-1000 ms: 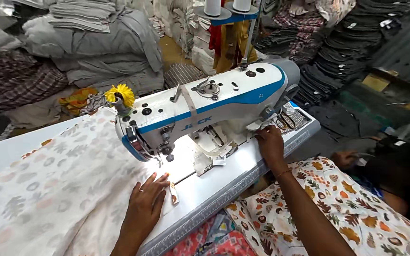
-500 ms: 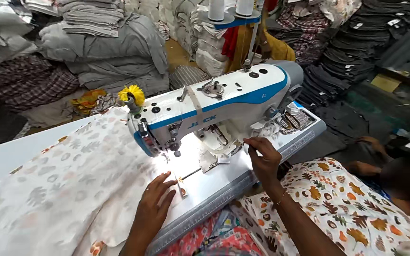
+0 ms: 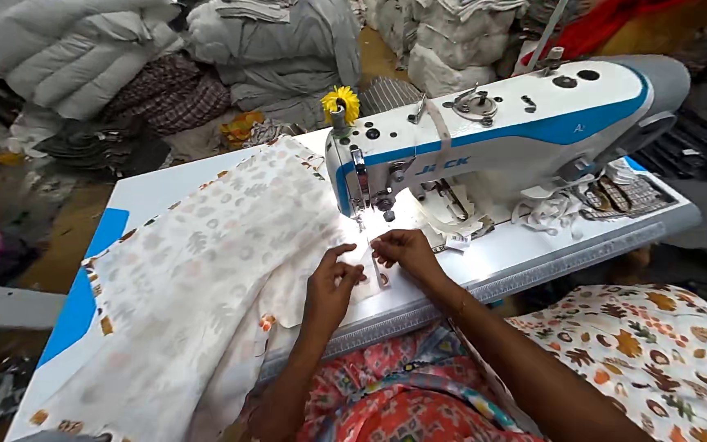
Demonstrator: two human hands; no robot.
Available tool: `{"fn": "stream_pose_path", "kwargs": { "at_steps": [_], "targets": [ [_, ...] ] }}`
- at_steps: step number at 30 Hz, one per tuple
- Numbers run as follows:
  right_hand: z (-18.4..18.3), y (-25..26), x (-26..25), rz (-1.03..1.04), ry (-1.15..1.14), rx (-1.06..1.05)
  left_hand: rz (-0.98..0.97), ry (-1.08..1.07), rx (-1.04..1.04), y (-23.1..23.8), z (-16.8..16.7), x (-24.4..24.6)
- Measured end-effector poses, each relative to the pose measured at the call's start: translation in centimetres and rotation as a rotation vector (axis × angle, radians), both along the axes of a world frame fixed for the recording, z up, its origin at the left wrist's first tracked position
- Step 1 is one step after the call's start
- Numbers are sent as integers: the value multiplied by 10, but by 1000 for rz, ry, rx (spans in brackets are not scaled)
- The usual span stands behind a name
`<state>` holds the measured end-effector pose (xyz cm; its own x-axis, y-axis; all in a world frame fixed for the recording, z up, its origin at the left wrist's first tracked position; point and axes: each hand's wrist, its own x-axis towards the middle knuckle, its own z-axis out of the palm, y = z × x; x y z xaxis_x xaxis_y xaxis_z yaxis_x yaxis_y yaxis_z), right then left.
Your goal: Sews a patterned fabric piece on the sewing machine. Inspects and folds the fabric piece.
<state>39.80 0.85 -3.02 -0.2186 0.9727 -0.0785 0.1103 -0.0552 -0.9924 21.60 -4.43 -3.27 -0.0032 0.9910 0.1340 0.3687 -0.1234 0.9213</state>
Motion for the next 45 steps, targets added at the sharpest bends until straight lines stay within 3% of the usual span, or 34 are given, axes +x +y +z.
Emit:
{"fn": "stream_pose_path", "kwargs": {
  "at_steps": [4,16,22,27,31,35,39,45],
  "targets": [
    [12,20,-8,-52,-275,45,158,343,276,30,-29,2],
    [10,21,-11,-80,-387,14,140,498,312,33,-40,5],
    [17,-15,-29,-15,-778,184,96,593,275,36,-39,7],
    [22,-19,-19,-25,-728,130,35,665,267,39,-39,10],
    [9,-29,-27,72,-863,164,40,619,290,29,-41,3],
    [4,-42,-30,152,-919,207,-80,660,202,24,-42,-14],
    [-9,-44,-25,67,-849,390,-93,662,191,30,-42,-20],
    [-18,-24,-16,2,-802,495,-78,674,246,66,-40,-26]
  ]
}}
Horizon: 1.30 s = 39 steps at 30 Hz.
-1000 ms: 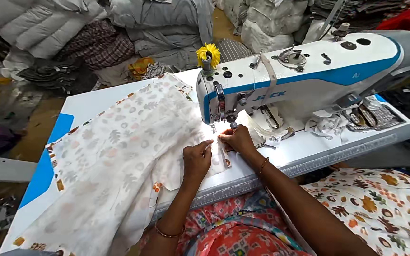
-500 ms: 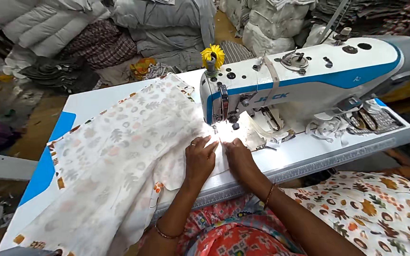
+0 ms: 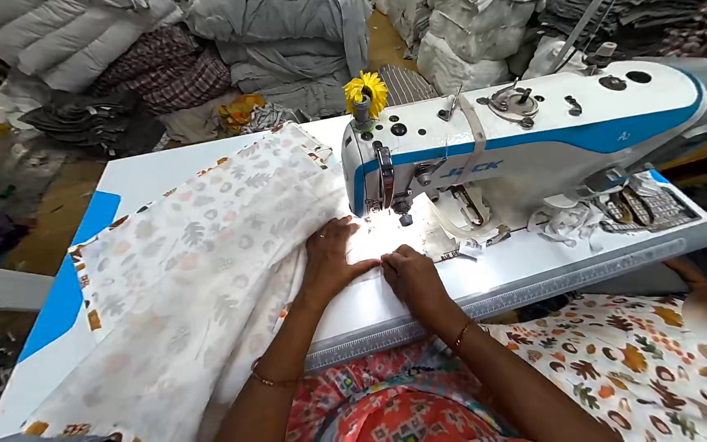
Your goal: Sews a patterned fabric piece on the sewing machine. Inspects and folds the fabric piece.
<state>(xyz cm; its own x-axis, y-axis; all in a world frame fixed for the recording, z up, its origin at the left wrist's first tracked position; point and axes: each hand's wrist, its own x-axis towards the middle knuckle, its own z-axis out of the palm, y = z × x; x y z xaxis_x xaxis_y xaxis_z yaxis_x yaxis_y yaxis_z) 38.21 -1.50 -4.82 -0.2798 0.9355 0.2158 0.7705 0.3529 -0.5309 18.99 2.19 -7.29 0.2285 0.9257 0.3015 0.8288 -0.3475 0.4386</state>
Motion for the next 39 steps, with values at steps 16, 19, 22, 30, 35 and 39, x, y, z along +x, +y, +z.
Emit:
{"fn": "stream_pose_path", "kwargs": {
  "at_steps": [16,19,22,30,35,39],
  "targets": [
    [4,54,38,392,45,54,-2,-347,27,-17,13,33],
    [0,53,39,428,-6,138,-27,-226,112,-17,6,35],
    [7,51,29,316,-11,36,-26,-80,194,-16,0,36],
    [10,51,25,156,124,-68,102,-67,-407,9,67,34],
    [-12,49,16,199,-59,204,-2,103,21,-13,25,41],
    [-16,50,14,151,-126,270,-50,152,110,-12,15,35]
  ]
}}
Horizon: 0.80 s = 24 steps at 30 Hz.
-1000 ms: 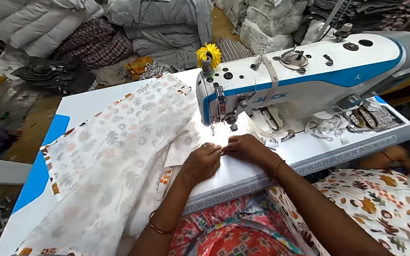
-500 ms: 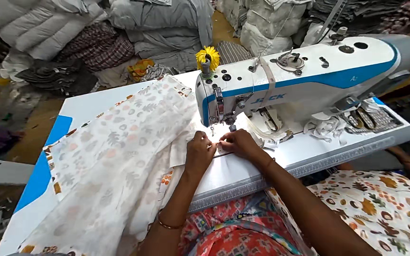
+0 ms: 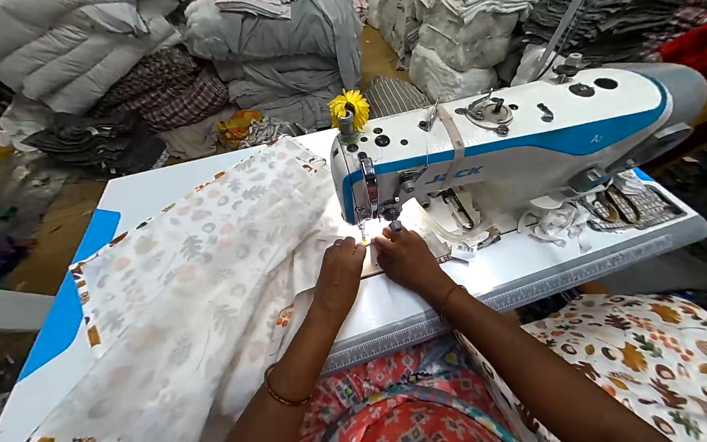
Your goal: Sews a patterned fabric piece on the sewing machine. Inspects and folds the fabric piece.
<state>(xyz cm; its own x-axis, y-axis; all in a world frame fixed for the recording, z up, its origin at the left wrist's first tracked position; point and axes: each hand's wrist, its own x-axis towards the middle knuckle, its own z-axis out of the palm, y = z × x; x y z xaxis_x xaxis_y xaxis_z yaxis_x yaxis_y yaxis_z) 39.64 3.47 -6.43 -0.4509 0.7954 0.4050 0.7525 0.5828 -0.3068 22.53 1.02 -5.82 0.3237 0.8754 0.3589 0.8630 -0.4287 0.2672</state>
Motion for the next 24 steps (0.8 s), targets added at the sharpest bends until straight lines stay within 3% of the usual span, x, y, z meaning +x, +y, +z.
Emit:
{"fn": "stream_pose_path", "kwargs": {
  "at_steps": [7,13,24],
  "targets": [
    [4,1,-1,-3,-126,-47,68,38,-10,15,4,-4],
    [1,6,1,2,-86,-95,283,-135,-381,-4,28,39],
    [-5,11,-2,-24,-71,-38,329,-146,-396,-9,34,57]
  ]
}}
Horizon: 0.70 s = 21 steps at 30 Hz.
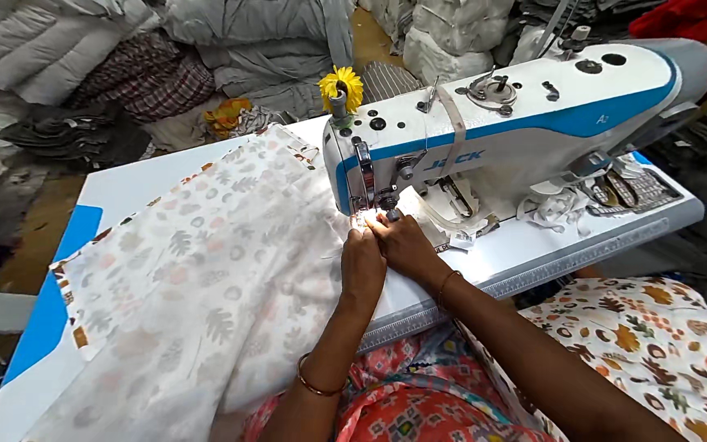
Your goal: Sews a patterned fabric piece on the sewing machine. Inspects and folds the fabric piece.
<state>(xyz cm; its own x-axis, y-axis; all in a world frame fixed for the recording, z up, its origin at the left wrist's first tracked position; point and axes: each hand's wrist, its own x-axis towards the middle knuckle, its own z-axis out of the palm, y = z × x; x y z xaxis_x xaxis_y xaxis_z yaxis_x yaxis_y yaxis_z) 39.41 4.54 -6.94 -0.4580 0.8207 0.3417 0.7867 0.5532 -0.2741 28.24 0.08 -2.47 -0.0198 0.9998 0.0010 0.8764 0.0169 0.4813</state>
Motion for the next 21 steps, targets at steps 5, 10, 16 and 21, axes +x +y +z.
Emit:
{"fn": "stream_pose_path", "kwargs": {
  "at_steps": [5,10,16,21],
  "targets": [
    [7,-2,0,-11,32,-47,-57,-49,-148,6,12,-11],
    [44,-63,-23,-334,1059,-873,-70,-270,-144,30,47,-103],
    [42,-134,-94,-39,1171,-1705,95,315,-310,12,15,-97],
    [63,-139,-38,33,1032,-1132,159,411,-605,-27,46,-106]
  ]
}}
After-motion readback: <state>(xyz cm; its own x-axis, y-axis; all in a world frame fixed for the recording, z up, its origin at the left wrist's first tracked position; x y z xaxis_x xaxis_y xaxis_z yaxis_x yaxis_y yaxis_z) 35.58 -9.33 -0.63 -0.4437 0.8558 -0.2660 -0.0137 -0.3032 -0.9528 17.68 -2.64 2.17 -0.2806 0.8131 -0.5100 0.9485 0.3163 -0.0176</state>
